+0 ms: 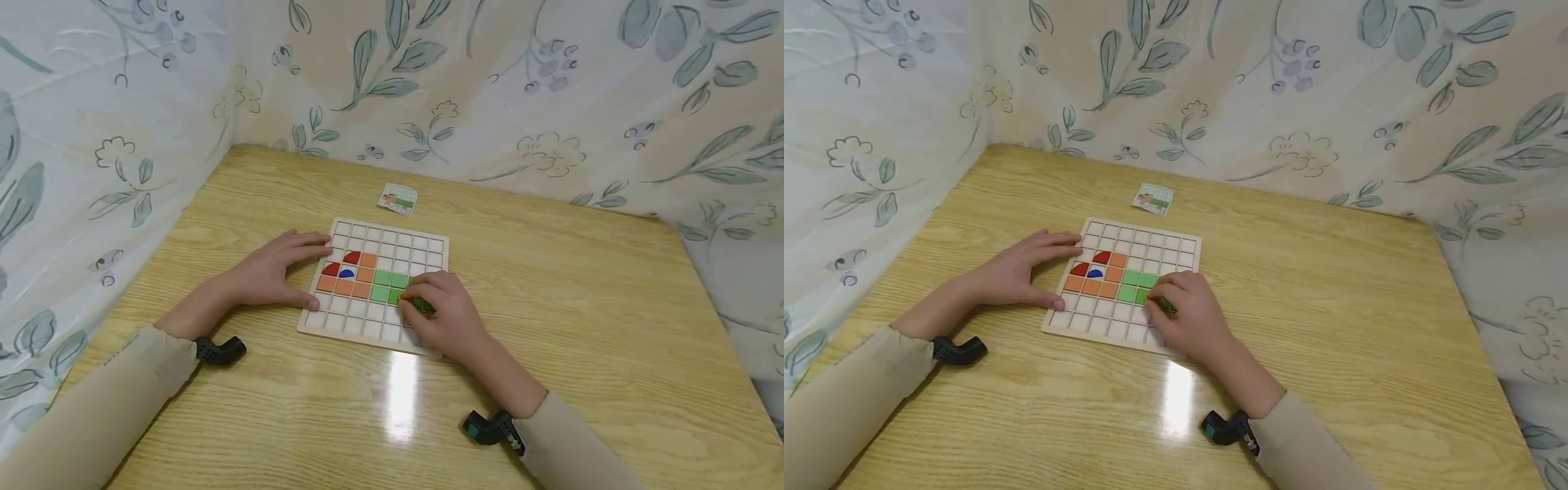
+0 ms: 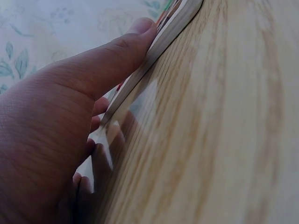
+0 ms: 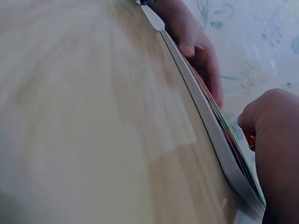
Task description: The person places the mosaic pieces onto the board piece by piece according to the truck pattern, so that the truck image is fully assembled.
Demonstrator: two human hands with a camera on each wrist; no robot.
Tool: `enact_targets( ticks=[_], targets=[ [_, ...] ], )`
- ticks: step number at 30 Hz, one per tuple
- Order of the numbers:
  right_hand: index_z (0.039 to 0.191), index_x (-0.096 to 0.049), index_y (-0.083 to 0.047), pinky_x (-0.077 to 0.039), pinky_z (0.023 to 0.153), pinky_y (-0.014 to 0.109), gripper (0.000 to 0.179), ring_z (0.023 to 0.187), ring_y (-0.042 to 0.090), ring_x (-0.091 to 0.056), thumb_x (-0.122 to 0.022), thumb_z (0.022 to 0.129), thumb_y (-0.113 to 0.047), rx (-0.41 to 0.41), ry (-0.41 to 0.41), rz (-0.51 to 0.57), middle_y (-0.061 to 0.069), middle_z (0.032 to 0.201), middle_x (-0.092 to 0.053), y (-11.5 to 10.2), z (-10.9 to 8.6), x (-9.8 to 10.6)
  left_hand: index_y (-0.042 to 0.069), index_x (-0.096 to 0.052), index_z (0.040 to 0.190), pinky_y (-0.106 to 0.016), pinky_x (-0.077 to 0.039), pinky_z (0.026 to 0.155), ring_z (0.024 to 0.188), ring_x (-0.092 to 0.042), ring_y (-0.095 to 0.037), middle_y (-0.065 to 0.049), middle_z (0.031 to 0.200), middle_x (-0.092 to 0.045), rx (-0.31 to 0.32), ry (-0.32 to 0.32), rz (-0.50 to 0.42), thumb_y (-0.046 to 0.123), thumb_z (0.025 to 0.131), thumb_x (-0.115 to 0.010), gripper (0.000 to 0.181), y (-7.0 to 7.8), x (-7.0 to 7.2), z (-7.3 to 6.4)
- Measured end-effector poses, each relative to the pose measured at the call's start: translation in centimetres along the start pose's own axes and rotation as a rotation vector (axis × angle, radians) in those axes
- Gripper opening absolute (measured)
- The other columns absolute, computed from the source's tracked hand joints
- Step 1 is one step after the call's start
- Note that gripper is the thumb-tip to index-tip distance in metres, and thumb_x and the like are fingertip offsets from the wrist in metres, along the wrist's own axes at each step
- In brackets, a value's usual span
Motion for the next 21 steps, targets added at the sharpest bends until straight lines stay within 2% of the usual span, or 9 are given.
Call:
enact_targets(
  ticks=[7,18,21],
  targets=[
    [0.096,-0.084,-0.009,-0.055,0.085,0.04,0.005,0.097,0.022,-0.07,-0.084,0.093,-0.012,0.11,-0.028,-0.055,0.003,0.101,-0.077,-2.2,1.8,-2.2,0.02,-0.053,0.164,-0.054,-0.005,0.136,0.165,-0.024,-0.028,0.004,0.177,-0.034,-0.002,0.011,0.003,0.066,0.079,-0.092,0.104,-0.2,-0.1,0.1],
    [0.096,-0.082,-0.013,-0.057,0.091,0.037,0.003,0.102,0.019,-0.071,-0.083,0.096,-0.015,0.208,-0.122,-0.046,-0.002,0.103,-0.077,-4.6,3.9,-5.3,0.019,-0.054,0.163,-0.055,-0.007,0.136,0.165,-0.024,-0.03,0.005,0.176,-0.035,-0.002,0.012,-0.005,0.066,0.08,-0.092,0.102,-0.2,-0.3,0.2],
    [0.098,-0.082,-0.014,-0.056,0.094,0.037,0.003,0.102,0.019,-0.071,-0.081,0.098,-0.017,0.212,-0.15,-0.04,-0.003,0.103,-0.077,-4.9,4.4,-6.1,0.019,-0.054,0.163,-0.055,-0.007,0.136,0.165,-0.023,-0.031,0.005,0.176,-0.035,0.001,0.012,0.002,0.065,0.08,-0.092,0.102,-0.3,-0.2,0.1]
  ],
)
Point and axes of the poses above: each hand's wrist, its own z-axis towards the middle knuckle, its own x-axis out of the back of the hand, y = z × x, the point moved 5 cm from there along z, towards the middle knuckle
